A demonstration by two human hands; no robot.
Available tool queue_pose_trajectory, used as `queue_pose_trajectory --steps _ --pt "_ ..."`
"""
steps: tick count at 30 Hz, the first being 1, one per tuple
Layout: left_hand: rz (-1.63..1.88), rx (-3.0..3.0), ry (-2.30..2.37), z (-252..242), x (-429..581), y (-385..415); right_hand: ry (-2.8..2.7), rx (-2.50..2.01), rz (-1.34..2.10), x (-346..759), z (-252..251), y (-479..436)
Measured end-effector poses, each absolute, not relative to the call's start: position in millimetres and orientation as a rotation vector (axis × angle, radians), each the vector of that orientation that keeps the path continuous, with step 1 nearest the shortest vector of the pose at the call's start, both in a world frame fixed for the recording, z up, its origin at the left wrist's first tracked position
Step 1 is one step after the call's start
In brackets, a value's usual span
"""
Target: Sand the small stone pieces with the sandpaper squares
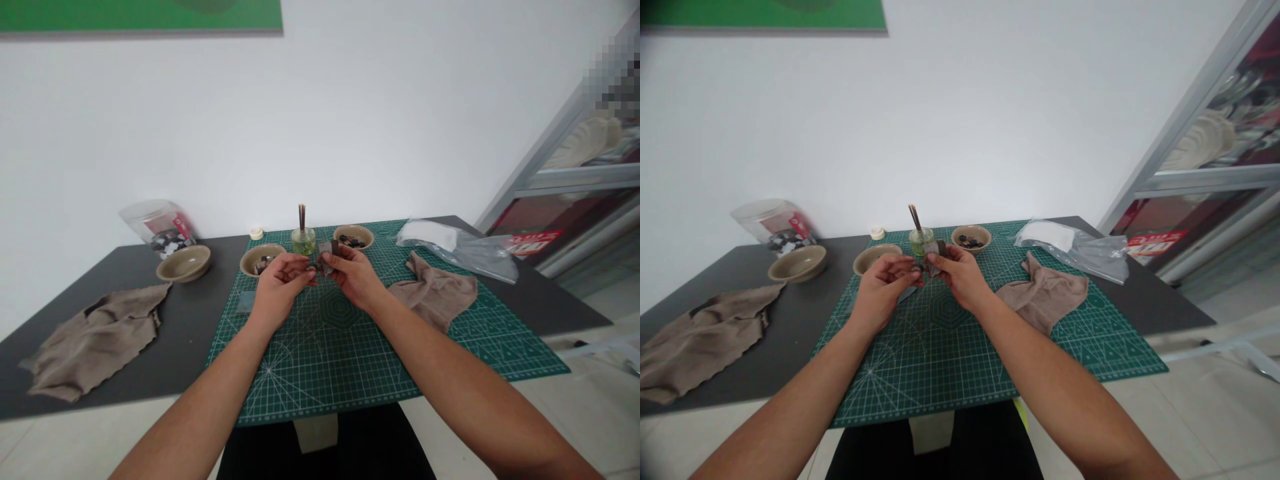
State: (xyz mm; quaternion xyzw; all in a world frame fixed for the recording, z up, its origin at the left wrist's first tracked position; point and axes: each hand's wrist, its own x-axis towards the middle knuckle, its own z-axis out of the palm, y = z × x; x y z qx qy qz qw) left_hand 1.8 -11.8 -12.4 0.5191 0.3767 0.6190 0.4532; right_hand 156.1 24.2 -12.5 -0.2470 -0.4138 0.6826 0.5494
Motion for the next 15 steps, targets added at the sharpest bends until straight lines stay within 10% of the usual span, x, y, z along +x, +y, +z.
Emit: queue_pose_trajectory --steps 15 --pt "1.454 2.084 1.500 -8.4 -3.2 -14.8 -1.192 -0.699 1.641 149.0 -17.9 21.7"
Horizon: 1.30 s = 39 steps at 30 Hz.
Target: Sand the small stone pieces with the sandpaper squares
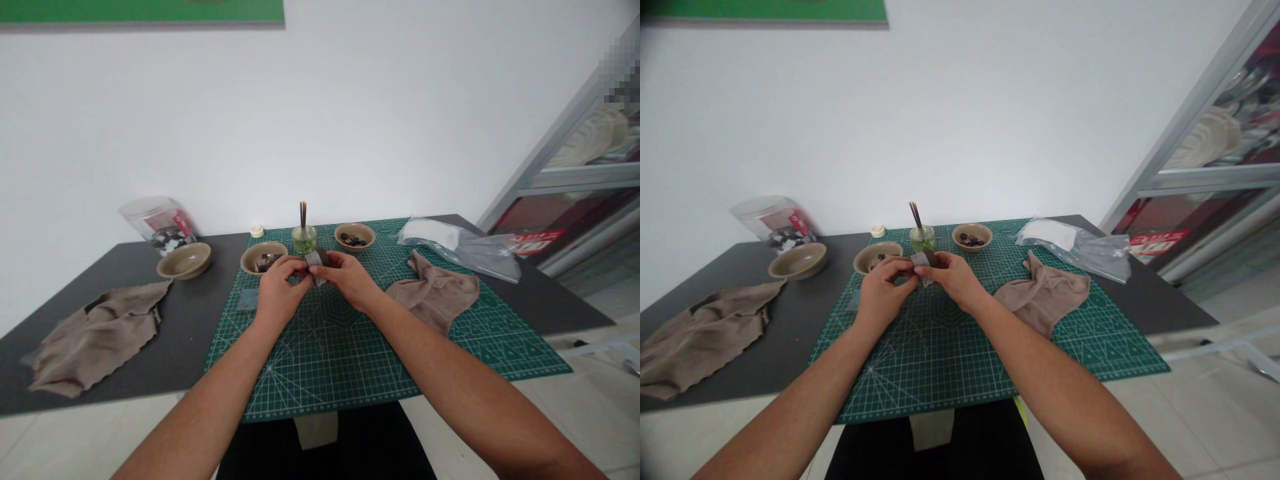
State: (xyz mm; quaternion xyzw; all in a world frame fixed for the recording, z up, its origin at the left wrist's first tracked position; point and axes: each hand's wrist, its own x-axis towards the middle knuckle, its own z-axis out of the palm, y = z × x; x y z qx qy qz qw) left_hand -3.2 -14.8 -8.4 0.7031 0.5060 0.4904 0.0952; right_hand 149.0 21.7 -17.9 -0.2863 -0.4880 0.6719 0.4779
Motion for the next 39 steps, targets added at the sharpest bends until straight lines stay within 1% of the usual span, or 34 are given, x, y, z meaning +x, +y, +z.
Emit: queue_pose_trajectory --steps 4,8,14,20,27,39 --pt "1.420 2.169 1.525 -8.4 -3.6 -14.1 -1.227 -0.775 1.618 151.1 -17.4 20.5" --pt "1.451 2.161 1.509 -7.9 -3.7 -14.2 -1.149 -0.743 1.670 151.7 -17.1 19.7" --pt "1.443 2.169 1.510 -8.6 -4.0 -14.8 -1.222 -0.745 1.594 151.2 -17.6 19.5" --pt "1.487 1.984 1.424 -8.4 -5.1 -15.3 -1.076 -0.724 1.678 153.0 -18.4 21.6" --pt "1.559 1.718 1.215 -10.8 -5.0 -12.7 -1.118 -0.666 1.619 154.3 -15.0 20.6" --pt "1.541 1.599 1.198 -10.0 -6.1 -9.2 -1.180 -0.691 1.548 153.6 -11.6 18.0"
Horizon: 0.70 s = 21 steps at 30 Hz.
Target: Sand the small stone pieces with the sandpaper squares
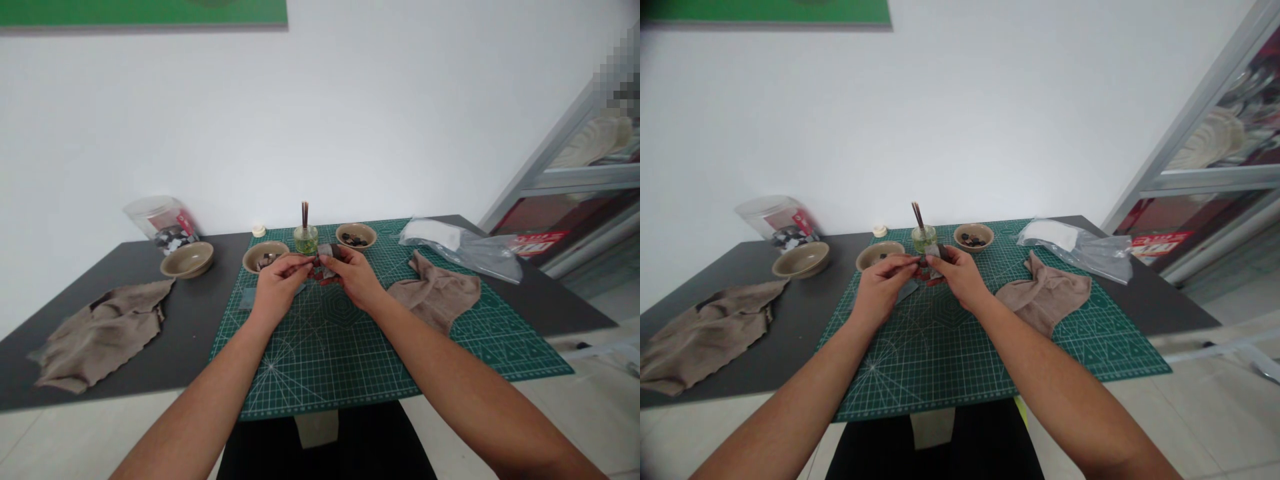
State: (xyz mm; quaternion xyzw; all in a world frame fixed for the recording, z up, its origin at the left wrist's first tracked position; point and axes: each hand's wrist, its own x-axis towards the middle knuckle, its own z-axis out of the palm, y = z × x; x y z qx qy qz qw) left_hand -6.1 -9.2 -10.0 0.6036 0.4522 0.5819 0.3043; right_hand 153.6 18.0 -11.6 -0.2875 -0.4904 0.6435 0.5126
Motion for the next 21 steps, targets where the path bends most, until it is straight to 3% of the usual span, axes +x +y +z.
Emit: queue_pose_trajectory --steps 21 --pt "1.459 1.538 1.210 -6.3 -2.2 -12.5 -1.233 -0.670 1.604 152.5 -9.1 15.2"
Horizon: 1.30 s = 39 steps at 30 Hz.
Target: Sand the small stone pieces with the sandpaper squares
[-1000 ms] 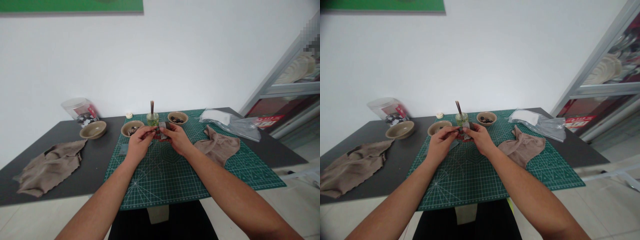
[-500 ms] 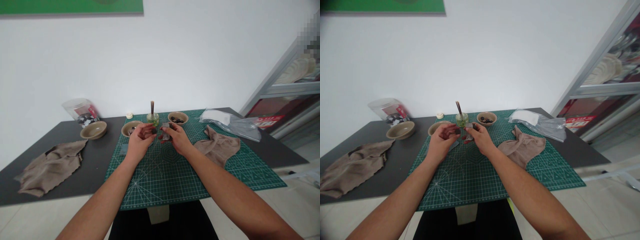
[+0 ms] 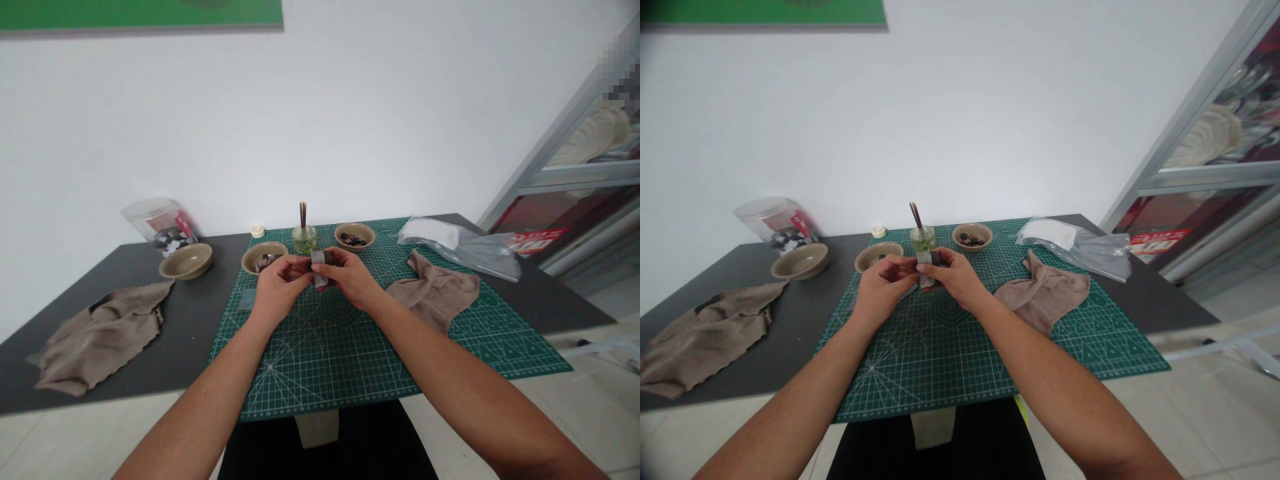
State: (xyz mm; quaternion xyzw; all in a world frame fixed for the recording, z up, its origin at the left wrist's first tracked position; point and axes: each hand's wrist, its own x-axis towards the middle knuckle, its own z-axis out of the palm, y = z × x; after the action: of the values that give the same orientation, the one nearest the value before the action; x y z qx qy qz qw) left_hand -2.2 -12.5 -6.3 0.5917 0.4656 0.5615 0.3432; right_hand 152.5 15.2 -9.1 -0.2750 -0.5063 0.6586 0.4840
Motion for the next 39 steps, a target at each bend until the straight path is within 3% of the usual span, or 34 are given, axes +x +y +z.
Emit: queue_pose_trajectory --steps 14,25,32,39 --pt "1.552 1.578 1.120 -10 -5 -17 -1.375 -0.703 1.482 152 -18 14" --pt "1.479 1.632 1.118 9 -9 -98 -1.331 -0.726 1.707 164 9 -52" --pt "1.404 1.685 1.163 -8 -16 -136 -1.317 -0.678 1.880 160 -1 -86" --pt "1.470 1.656 1.254 -27 -24 -145 -1.429 -0.775 1.769 153 -14 -96"
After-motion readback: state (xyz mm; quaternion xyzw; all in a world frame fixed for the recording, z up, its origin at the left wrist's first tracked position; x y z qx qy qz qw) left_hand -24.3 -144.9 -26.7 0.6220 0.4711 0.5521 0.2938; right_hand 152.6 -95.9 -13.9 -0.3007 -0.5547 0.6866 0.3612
